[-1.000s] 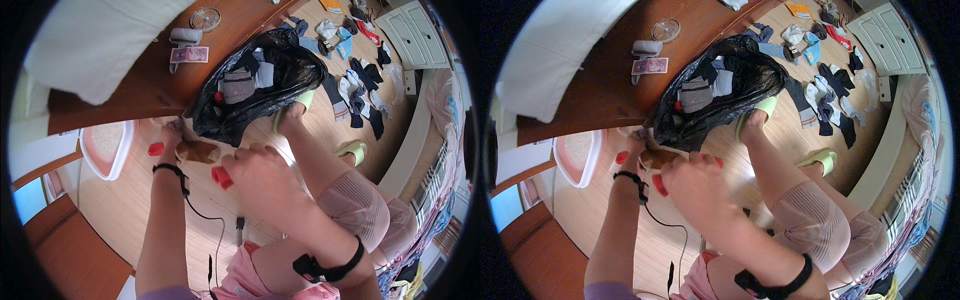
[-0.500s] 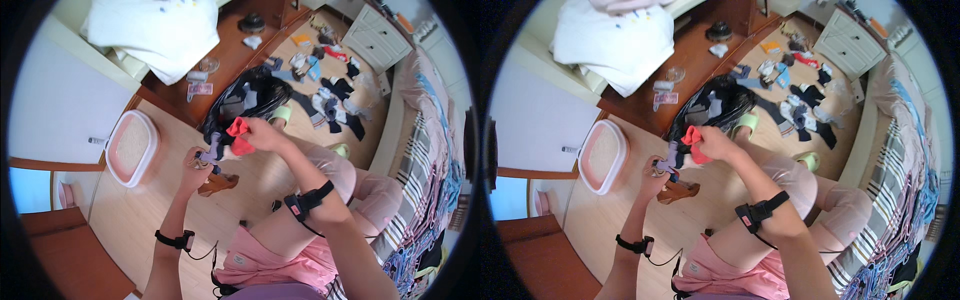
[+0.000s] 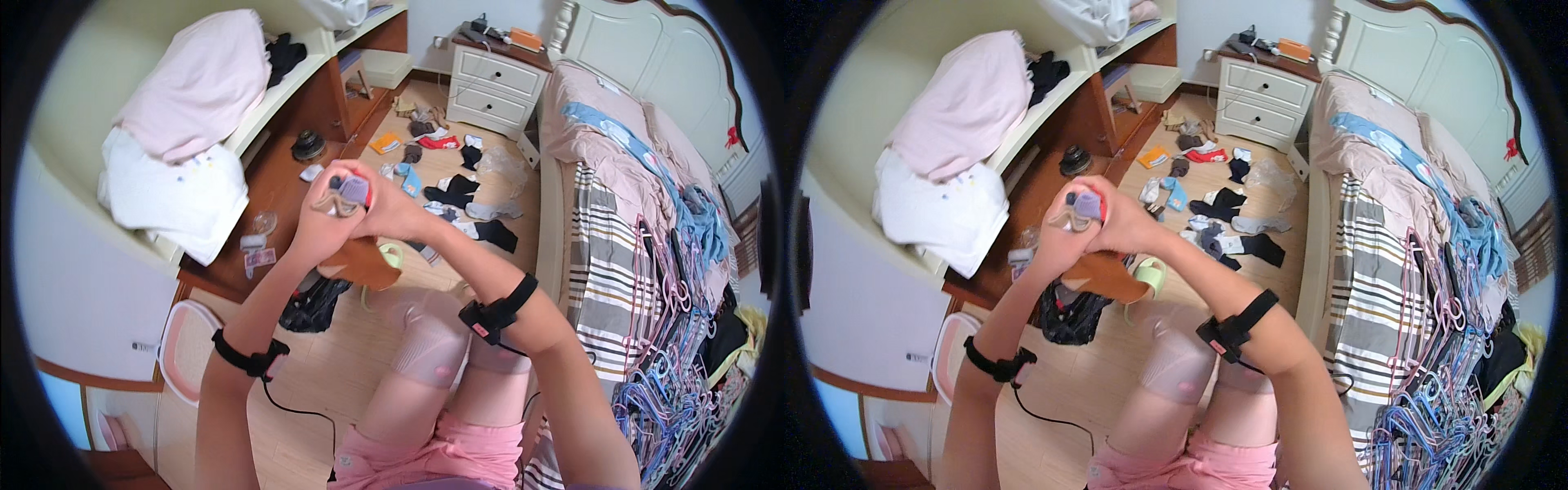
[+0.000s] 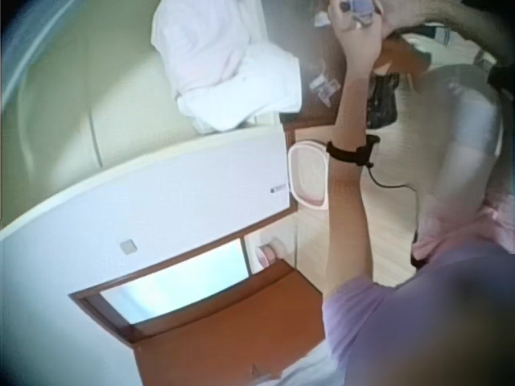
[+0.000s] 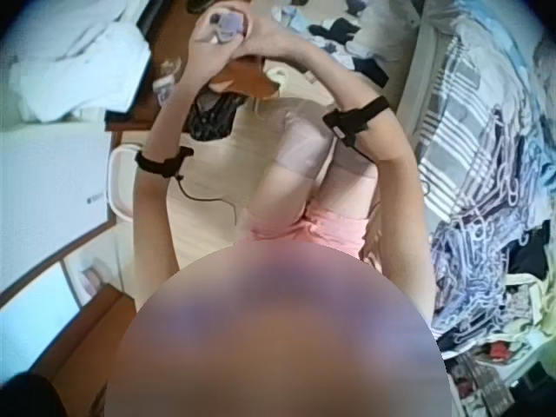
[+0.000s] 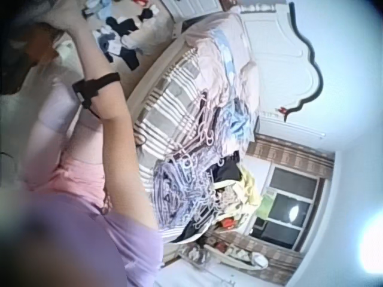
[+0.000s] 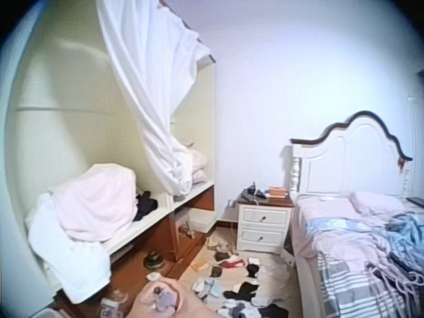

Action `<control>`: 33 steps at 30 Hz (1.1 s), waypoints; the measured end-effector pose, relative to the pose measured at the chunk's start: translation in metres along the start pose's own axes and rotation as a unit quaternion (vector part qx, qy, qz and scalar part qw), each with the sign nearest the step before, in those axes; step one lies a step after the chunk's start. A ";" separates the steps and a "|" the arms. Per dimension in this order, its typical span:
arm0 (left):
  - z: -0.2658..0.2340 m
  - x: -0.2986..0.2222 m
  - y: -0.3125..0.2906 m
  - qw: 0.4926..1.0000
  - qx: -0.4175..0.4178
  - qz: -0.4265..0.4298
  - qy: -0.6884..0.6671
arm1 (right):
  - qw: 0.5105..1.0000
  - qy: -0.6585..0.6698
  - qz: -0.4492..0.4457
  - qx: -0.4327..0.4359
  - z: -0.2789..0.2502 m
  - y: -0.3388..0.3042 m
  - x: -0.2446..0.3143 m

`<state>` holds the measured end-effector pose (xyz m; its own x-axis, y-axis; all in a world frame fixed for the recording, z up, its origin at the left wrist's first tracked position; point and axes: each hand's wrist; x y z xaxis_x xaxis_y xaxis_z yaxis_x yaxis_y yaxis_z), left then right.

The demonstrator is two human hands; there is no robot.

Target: The person folds multiple socks one by one on a wooden floor. They pick up each sock, turn it inside out or align it, fold it into a compact shape, and place it into a black plastic bag. The process repeats with different colored socks.

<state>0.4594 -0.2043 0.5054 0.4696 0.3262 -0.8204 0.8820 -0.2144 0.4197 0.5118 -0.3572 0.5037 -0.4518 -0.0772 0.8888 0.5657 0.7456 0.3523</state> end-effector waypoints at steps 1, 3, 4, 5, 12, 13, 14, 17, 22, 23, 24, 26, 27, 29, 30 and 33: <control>0.008 0.000 0.020 1.000 0.004 0.005 -0.001 | 0.998 -0.006 0.054 -0.009 -0.021 -0.003 0.010; 0.024 0.002 0.058 0.998 0.056 -0.007 -0.002 | 0.994 -0.030 0.096 -0.036 -0.059 -0.006 0.016; 0.036 0.010 0.077 0.993 0.095 -0.038 -0.057 | 0.994 -0.035 0.096 -0.046 -0.079 -0.011 0.006; 0.046 0.016 0.094 0.992 0.102 -0.033 -0.059 | 0.993 -0.046 0.084 -0.064 -0.100 -0.014 -0.011; 0.115 0.115 0.167 0.935 0.142 -0.093 -0.312 | 0.981 0.059 0.131 -0.133 -0.182 -0.030 -0.158; 0.121 0.145 0.170 0.934 0.143 -0.100 -0.312 | 0.974 0.103 0.156 -0.131 -0.185 -0.029 -0.177; 0.131 0.177 0.177 0.943 0.112 -0.105 -0.297 | 0.974 0.110 0.149 -0.133 -0.191 -0.026 -0.206; 0.145 0.272 0.185 0.947 0.061 -0.137 -0.285 | 0.963 0.136 0.178 -0.147 -0.195 -0.025 -0.273; 0.152 0.399 0.177 0.935 0.042 -0.210 -0.283 | 0.878 0.405 0.123 -0.225 -0.217 -0.062 -0.379; 0.159 0.417 0.171 0.935 0.031 -0.233 -0.267 | 0.867 0.406 0.149 -0.248 -0.220 -0.082 -0.408; 0.169 0.435 0.161 0.929 0.037 -0.250 -0.271 | 0.866 0.376 0.184 -0.274 -0.220 -0.106 -0.434; 0.182 0.471 0.133 0.968 0.074 -0.235 -0.047 | 0.870 0.268 0.268 -0.317 -0.214 -0.147 -0.470; 0.182 0.493 0.119 0.969 0.127 -0.213 -0.001 | 0.868 0.191 0.317 -0.330 -0.209 -0.168 -0.486; 0.200 0.501 0.107 0.957 0.237 -0.113 0.120 | 0.876 0.125 0.348 -0.310 -0.205 -0.217 -0.515; 0.206 0.502 0.098 0.956 0.245 -0.119 0.114 | 0.862 0.150 0.357 -0.326 -0.199 -0.228 -0.518; 0.227 0.494 0.091 0.945 0.295 -0.122 0.067 | 0.868 0.111 0.341 -0.345 -0.197 -0.240 -0.521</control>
<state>0.7632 -0.2716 0.0501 0.2909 0.5373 -0.7916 0.8084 -0.5806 -0.0969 0.7472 -0.6262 0.0140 0.2501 0.0428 0.9673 0.9621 0.1008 -0.2533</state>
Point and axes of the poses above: each hand's wrist, its own y-axis towards the middle knuckle, its own z-axis out of the palm, x = y × z, and after that the axes turned 10 degrees about x, right-handed
